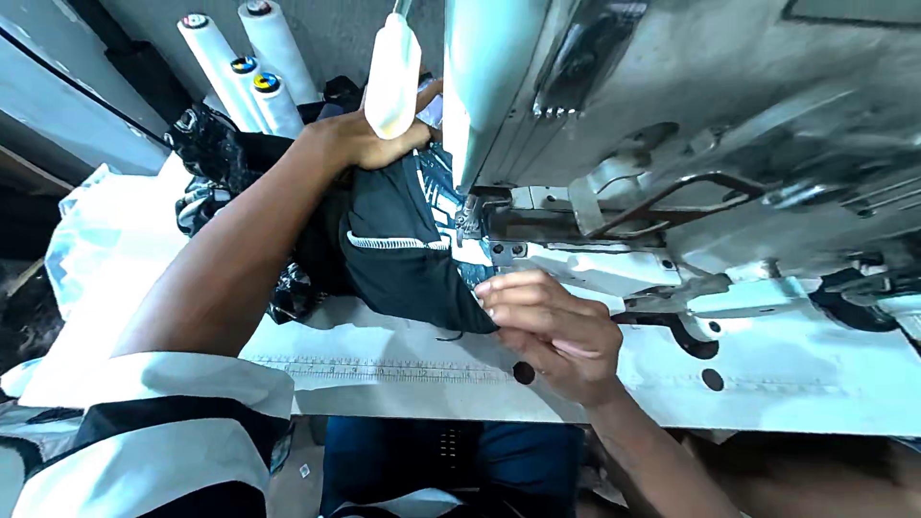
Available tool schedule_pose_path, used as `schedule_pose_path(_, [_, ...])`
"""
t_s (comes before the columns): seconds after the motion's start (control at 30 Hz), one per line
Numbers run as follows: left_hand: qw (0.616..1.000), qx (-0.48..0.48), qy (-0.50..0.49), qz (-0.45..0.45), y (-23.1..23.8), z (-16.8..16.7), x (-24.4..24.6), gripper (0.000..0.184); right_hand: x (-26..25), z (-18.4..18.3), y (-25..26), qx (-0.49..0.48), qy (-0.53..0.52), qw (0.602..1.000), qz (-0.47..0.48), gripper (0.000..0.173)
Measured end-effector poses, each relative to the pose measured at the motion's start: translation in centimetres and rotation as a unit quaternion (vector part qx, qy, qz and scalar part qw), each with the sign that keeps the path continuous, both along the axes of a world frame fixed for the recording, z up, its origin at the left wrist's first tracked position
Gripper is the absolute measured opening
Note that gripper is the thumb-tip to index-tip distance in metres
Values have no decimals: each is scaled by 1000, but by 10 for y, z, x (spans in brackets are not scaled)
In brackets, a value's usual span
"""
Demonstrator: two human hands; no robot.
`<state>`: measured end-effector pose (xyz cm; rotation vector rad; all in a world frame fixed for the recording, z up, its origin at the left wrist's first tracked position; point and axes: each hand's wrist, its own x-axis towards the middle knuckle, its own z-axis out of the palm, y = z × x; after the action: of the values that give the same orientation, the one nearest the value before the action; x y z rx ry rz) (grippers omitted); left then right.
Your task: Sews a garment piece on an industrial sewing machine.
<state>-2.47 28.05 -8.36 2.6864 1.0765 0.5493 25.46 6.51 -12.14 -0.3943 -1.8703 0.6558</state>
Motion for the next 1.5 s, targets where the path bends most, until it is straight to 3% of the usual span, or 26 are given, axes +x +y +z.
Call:
schedule_pose_path(0.07, [994, -35, 26, 102, -42, 32, 12, 51, -2, 2, 4, -7, 5, 1000, -18, 9])
schedule_pose_path(0.1, [992, -2, 25, 125, -45, 31, 12, 49, -2, 3, 6, -7, 6, 1000, -27, 8])
schedule_pose_path(0.13, [989, 91, -3, 118, -30, 14, 5, 48, -2, 3, 7, -5, 7, 999, -32, 8])
schedule_pose_path(0.2, [978, 196, -45, 51, -9, -6, -9, 49, -2, 3, 7, -8, 8, 999, -32, 7])
schedule_pose_path(0.23, [971, 220, -94, 6, -10, -10, -10, 41, -2, 3, 7, -8, 8, 1000, -29, 7])
schedule_pose_path(0.3, [951, 216, -205, -81, -26, -16, -1, 19, -2, 3, 7, -8, 10, 1000, -25, 7])
schedule_pose_path(0.33, [949, 170, -236, -121, -42, -13, 7, 14, -2, 3, 7, -7, 11, 1000, -26, 7])
schedule_pose_path(0.43, [981, 59, -130, -135, -98, 16, 20, 20, -2, 4, 5, -7, 5, 999, -33, 7])
schedule_pose_path(0.53, [973, 150, -98, -144, -79, -18, 14, 40, -2, 4, 4, 5, 8, 999, -36, 7])
schedule_pose_path(0.63, [995, -34, 88, -33, -118, 35, 20, 52, -1, 9, 3, 20, -8, 999, -48, 6])
schedule_pose_path(0.7, [989, -80, 120, 4, -126, 48, 26, 55, -1, 9, 2, 19, -11, 998, -57, 6])
schedule_pose_path(1.5, [984, -93, 150, 17, -123, 49, 28, 58, 1, 2, -4, 11, -40, 996, -82, 9])
